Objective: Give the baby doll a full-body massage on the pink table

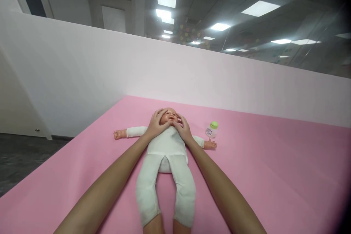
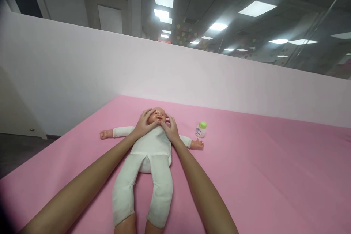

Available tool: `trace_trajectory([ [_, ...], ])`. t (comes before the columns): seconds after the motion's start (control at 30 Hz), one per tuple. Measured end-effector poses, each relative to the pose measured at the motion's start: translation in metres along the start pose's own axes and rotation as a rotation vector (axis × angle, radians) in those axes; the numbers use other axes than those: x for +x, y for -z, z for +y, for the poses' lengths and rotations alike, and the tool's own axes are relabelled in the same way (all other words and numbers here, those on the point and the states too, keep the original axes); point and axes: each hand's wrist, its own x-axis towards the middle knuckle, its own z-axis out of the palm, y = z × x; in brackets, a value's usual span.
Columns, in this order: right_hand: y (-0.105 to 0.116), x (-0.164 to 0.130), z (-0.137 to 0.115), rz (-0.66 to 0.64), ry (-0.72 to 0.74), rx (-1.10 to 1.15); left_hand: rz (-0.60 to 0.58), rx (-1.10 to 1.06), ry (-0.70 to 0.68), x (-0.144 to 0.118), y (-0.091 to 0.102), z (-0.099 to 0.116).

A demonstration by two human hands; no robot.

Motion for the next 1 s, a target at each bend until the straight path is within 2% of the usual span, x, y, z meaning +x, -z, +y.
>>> trace_trajectory([
  [1.0,0.0023,0.0007,-0.0041,0.009,0.009,-0.012,0.019,-0.004,-0.042,0.0036,-0.0006,0.0021],
])
